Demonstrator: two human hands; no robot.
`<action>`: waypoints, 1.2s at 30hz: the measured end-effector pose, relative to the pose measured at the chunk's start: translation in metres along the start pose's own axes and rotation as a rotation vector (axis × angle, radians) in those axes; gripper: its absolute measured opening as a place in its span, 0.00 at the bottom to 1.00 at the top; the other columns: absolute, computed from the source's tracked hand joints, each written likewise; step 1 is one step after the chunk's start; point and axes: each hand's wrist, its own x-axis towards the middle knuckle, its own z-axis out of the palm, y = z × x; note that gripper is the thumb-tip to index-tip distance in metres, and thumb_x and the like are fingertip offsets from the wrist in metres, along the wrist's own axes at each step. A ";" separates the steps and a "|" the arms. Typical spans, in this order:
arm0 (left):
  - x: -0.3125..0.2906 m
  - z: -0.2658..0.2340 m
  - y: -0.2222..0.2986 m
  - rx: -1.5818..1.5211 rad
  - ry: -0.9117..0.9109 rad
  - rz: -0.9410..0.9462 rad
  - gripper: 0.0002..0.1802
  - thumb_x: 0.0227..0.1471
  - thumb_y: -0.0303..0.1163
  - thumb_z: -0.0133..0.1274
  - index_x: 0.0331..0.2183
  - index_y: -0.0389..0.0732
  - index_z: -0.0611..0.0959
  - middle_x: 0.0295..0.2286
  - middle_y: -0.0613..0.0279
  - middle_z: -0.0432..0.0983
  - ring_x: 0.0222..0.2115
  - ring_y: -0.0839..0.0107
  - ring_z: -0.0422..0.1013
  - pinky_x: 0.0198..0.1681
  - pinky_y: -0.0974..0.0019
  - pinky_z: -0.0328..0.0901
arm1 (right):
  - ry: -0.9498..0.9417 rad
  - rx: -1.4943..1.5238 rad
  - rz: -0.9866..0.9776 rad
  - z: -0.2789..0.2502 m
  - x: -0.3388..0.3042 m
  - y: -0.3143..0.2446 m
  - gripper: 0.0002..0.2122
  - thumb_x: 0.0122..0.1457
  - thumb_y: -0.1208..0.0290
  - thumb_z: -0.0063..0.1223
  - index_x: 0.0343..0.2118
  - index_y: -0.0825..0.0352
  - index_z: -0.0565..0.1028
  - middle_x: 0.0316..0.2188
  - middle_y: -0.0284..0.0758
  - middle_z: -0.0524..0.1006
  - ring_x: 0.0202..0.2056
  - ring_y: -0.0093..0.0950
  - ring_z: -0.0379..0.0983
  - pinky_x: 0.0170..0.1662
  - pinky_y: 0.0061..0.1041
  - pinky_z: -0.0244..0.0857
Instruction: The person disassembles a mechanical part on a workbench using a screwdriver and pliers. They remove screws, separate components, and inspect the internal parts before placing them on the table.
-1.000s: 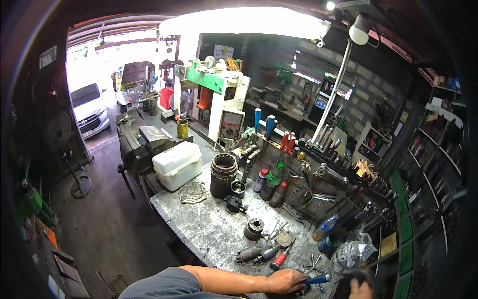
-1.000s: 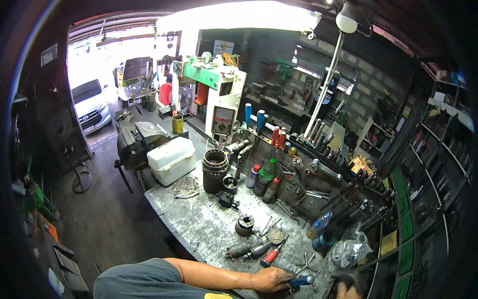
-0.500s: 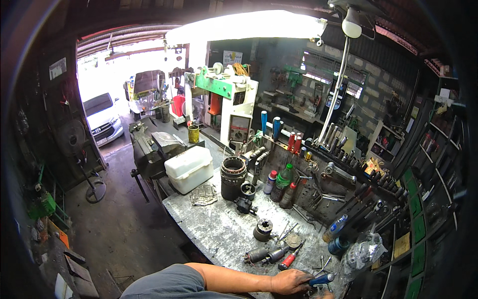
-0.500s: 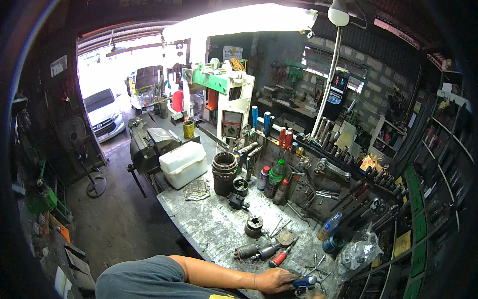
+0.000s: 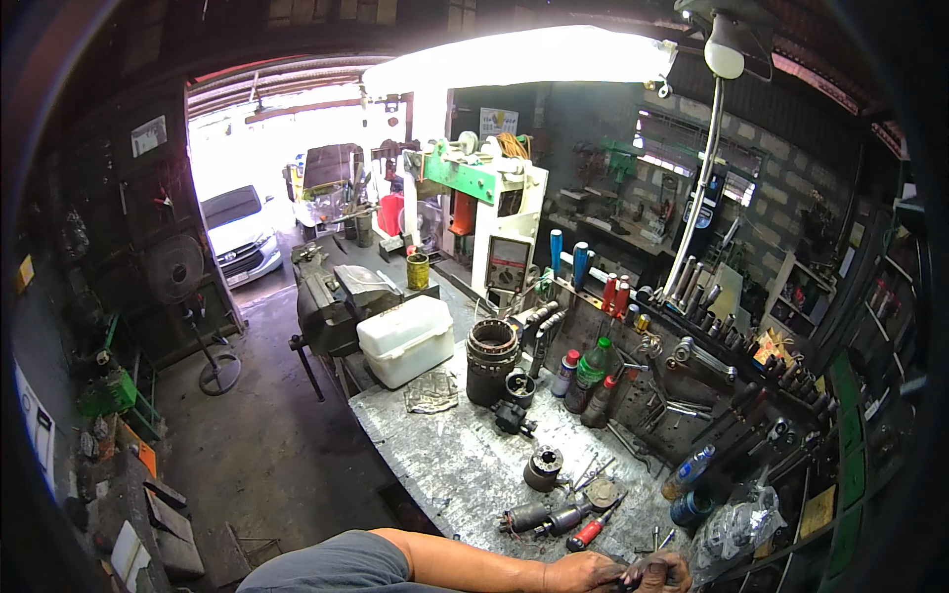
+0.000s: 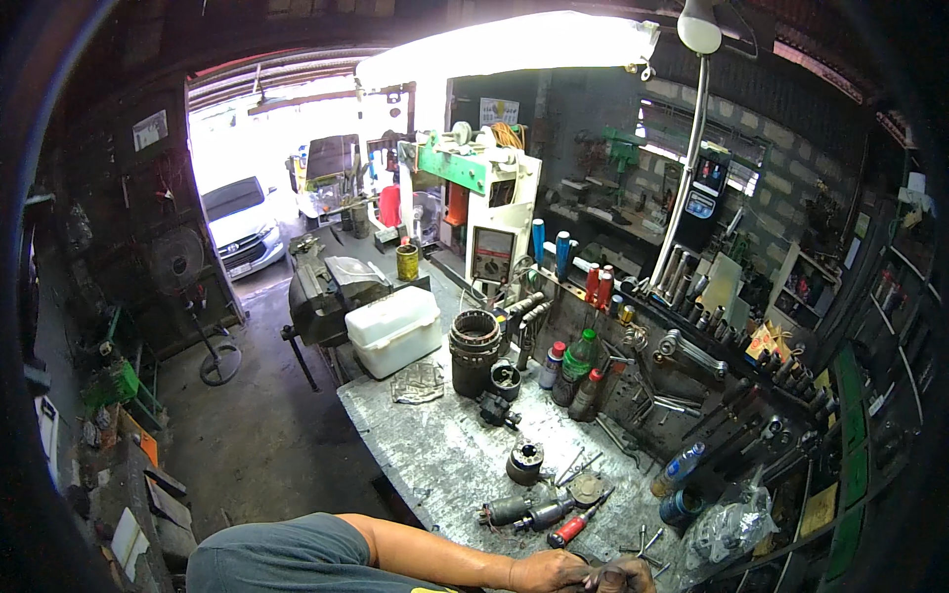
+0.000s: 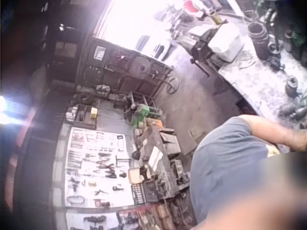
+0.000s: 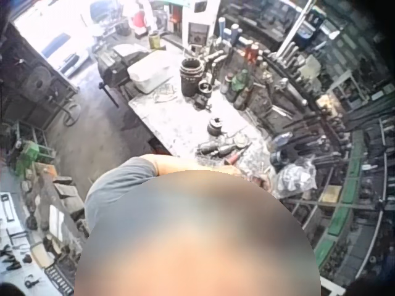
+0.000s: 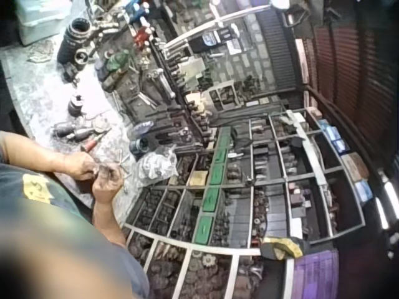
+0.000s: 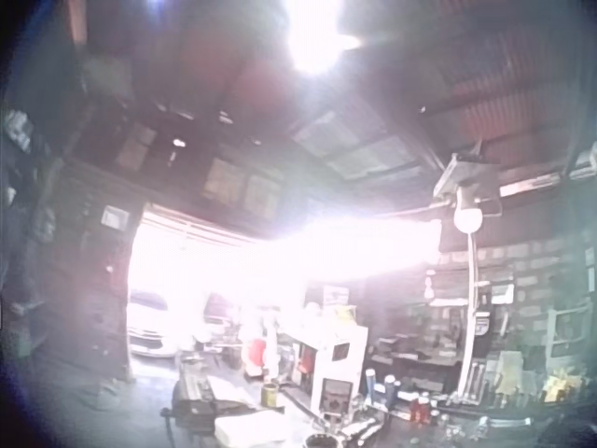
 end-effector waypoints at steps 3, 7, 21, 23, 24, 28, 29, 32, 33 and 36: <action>-0.002 0.000 0.000 0.028 -0.053 -0.009 0.12 0.60 0.39 0.63 0.39 0.40 0.85 0.29 0.51 0.80 0.30 0.48 0.79 0.35 0.48 0.74 | 0.034 0.052 0.034 -0.006 -0.002 0.004 0.09 0.73 0.72 0.57 0.33 0.65 0.75 0.28 0.31 0.75 0.26 0.23 0.70 0.31 0.26 0.65; -0.003 0.002 0.000 -0.021 -0.006 0.004 0.10 0.60 0.39 0.62 0.36 0.42 0.84 0.26 0.52 0.79 0.27 0.48 0.77 0.32 0.48 0.72 | -0.261 0.445 0.026 -0.011 0.011 0.001 0.12 0.70 0.71 0.61 0.29 0.67 0.72 0.24 0.33 0.74 0.26 0.25 0.70 0.31 0.29 0.68; 0.006 0.003 0.008 -0.106 0.098 -0.115 0.14 0.57 0.40 0.65 0.37 0.40 0.86 0.26 0.50 0.81 0.28 0.45 0.79 0.33 0.45 0.73 | -0.146 -0.239 -0.386 -0.017 0.030 -0.015 0.17 0.73 0.58 0.61 0.43 0.72 0.83 0.33 0.38 0.82 0.35 0.30 0.76 0.40 0.30 0.70; 0.010 -0.003 0.009 -0.074 -0.066 -0.136 0.16 0.59 0.40 0.64 0.39 0.36 0.86 0.30 0.45 0.83 0.31 0.43 0.80 0.35 0.45 0.74 | -0.019 -0.040 -0.048 -0.017 0.023 -0.016 0.18 0.71 0.57 0.64 0.44 0.72 0.84 0.34 0.38 0.82 0.33 0.30 0.77 0.39 0.30 0.72; 0.009 -0.005 0.011 -0.060 -0.120 -0.151 0.16 0.59 0.40 0.63 0.40 0.36 0.86 0.31 0.44 0.83 0.31 0.43 0.80 0.36 0.45 0.74 | -0.289 0.187 -0.053 -0.021 0.030 -0.014 0.18 0.71 0.57 0.65 0.44 0.72 0.84 0.34 0.38 0.83 0.32 0.29 0.77 0.38 0.30 0.72; 0.009 -0.016 0.012 -0.147 -0.116 -0.017 0.16 0.61 0.41 0.62 0.40 0.36 0.86 0.31 0.43 0.83 0.32 0.43 0.80 0.37 0.45 0.75 | -0.782 0.604 0.089 -0.041 0.048 -0.011 0.19 0.67 0.56 0.69 0.44 0.72 0.85 0.36 0.37 0.84 0.30 0.28 0.77 0.35 0.32 0.73; 0.010 -0.017 0.010 -0.143 -0.127 -0.032 0.16 0.62 0.41 0.62 0.39 0.36 0.86 0.31 0.43 0.83 0.33 0.43 0.80 0.38 0.45 0.75 | -0.760 0.581 0.149 -0.044 0.057 -0.013 0.20 0.67 0.55 0.70 0.44 0.72 0.85 0.36 0.37 0.84 0.30 0.28 0.77 0.35 0.33 0.73; 0.013 -0.021 0.012 -0.059 -0.100 -0.075 0.16 0.61 0.43 0.62 0.38 0.38 0.86 0.30 0.44 0.83 0.31 0.45 0.81 0.36 0.45 0.75 | -0.577 -0.590 -0.207 -0.061 0.056 -0.045 0.14 0.65 0.64 0.67 0.46 0.69 0.84 0.34 0.43 0.84 0.34 0.44 0.83 0.38 0.39 0.77; 0.015 -0.023 0.014 -0.049 -0.131 -0.139 0.16 0.60 0.43 0.63 0.38 0.38 0.86 0.29 0.45 0.83 0.30 0.45 0.81 0.36 0.45 0.75 | -0.539 -0.942 -0.454 -0.063 0.053 -0.061 0.11 0.65 0.68 0.66 0.46 0.68 0.84 0.33 0.46 0.83 0.34 0.50 0.82 0.40 0.41 0.77; 0.018 -0.028 0.021 -0.028 -0.296 -0.360 0.18 0.57 0.45 0.65 0.40 0.41 0.86 0.26 0.45 0.83 0.26 0.46 0.80 0.32 0.46 0.75 | -0.865 -1.136 -0.129 -0.060 0.059 -0.100 0.16 0.62 0.73 0.64 0.53 0.66 0.81 0.40 0.52 0.81 0.39 0.58 0.79 0.44 0.46 0.76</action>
